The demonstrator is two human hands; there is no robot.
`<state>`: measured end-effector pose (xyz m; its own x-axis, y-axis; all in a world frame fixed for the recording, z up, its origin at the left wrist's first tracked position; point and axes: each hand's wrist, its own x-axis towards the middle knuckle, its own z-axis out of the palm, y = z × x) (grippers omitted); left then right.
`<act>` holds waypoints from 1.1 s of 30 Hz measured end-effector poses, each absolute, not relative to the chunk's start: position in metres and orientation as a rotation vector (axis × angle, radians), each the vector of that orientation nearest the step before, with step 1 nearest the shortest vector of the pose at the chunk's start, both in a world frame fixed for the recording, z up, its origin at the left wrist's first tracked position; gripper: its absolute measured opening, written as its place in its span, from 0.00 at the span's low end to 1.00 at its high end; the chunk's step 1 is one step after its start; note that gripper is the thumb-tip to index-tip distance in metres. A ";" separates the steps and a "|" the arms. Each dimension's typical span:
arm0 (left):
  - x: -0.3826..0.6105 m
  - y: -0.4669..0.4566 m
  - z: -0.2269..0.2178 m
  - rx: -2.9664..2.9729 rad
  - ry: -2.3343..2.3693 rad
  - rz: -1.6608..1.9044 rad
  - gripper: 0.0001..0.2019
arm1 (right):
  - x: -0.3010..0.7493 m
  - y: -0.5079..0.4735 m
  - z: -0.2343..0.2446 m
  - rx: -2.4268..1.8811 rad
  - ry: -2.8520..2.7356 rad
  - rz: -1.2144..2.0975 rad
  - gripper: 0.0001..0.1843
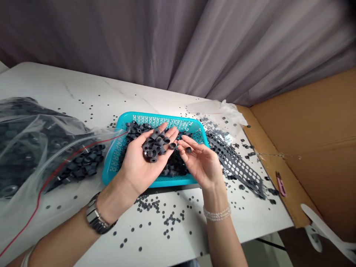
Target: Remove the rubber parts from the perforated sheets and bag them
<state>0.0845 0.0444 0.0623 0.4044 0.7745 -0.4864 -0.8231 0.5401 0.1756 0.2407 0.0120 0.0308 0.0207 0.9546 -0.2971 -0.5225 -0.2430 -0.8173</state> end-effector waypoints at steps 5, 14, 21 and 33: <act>0.084 0.044 0.061 -0.092 0.553 1.013 0.22 | 0.238 0.011 0.029 -1.020 -0.552 1.552 0.14; 0.085 0.043 0.062 -0.087 0.562 1.010 0.22 | 0.214 0.003 0.035 -1.253 -0.923 1.278 0.14; 0.085 0.042 0.060 -0.031 0.531 0.989 0.22 | 0.228 0.010 0.035 -1.073 -0.607 1.565 0.06; 0.087 0.039 0.058 0.002 0.539 0.923 0.19 | 0.216 0.003 0.038 -1.174 -0.831 1.347 0.12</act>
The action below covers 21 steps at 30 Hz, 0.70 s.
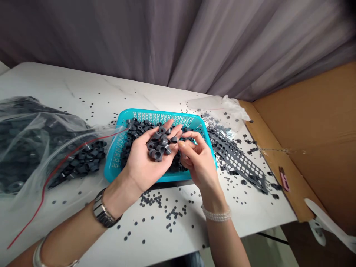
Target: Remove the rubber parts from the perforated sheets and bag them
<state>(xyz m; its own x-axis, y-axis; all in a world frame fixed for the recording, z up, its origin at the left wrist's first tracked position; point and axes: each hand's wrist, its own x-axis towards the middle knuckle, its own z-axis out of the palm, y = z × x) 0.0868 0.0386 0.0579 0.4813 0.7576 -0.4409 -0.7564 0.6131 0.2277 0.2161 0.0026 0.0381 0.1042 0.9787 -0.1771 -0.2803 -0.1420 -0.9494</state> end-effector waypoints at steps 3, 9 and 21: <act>0.088 0.038 0.061 -0.024 0.554 0.914 0.20 | 0.213 0.002 0.036 -1.249 -0.944 1.261 0.13; 0.089 0.039 0.060 -0.049 0.507 0.892 0.20 | 0.224 0.004 0.040 -1.022 -0.627 1.497 0.06; 0.094 0.037 0.056 -0.074 0.583 0.819 0.19 | 0.220 0.003 0.033 -1.229 -0.814 1.245 0.12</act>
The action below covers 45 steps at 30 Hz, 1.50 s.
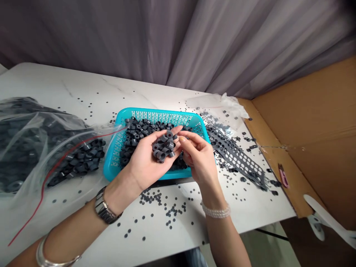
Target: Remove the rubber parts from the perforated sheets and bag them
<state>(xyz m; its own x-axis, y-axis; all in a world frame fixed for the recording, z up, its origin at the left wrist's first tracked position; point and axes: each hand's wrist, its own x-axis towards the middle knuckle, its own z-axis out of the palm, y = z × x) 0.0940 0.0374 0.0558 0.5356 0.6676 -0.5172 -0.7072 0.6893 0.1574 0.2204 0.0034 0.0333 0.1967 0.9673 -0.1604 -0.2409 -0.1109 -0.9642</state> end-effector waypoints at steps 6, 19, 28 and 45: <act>0.093 0.037 0.059 -0.061 0.616 0.823 0.19 | 0.221 0.003 0.029 -1.243 -0.864 1.252 0.10; 0.086 0.039 0.059 -0.013 0.499 0.845 0.21 | 0.241 0.007 0.037 -0.667 -0.317 1.825 0.06; 0.082 0.040 0.053 0.031 0.435 0.846 0.22 | 0.237 0.008 0.036 -0.970 -0.531 1.550 0.12; 0.082 0.040 0.055 0.049 0.470 0.950 0.24 | 0.210 -0.002 0.037 -1.409 -1.217 1.073 0.09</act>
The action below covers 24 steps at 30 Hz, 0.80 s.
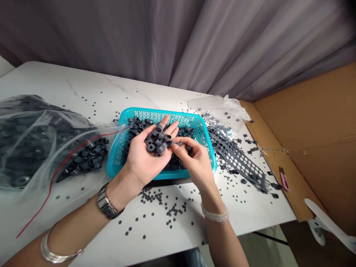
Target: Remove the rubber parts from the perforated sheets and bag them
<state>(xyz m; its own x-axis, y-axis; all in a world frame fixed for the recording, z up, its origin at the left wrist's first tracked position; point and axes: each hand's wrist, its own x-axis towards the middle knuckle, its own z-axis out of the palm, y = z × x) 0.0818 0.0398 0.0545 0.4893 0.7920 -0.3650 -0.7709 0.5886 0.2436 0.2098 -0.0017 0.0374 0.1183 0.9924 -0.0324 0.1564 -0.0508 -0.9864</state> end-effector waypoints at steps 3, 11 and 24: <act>0.081 0.039 0.056 0.055 0.467 0.941 0.23 | 0.216 0.000 0.034 -1.318 -1.049 1.251 0.10; 0.080 0.037 0.060 0.057 0.465 0.944 0.23 | 0.218 0.000 0.035 -1.205 -0.860 1.365 0.08; 0.084 0.037 0.058 0.038 0.461 0.954 0.23 | 0.204 -0.003 0.039 -1.187 -0.860 1.270 0.10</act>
<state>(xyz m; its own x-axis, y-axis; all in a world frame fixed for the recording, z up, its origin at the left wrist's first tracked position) 0.0838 0.0366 0.0581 0.4894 0.7929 -0.3630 -0.7772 0.5854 0.2310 0.2035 -0.0032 0.0386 0.1488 0.9800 -0.1319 -0.2414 -0.0934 -0.9659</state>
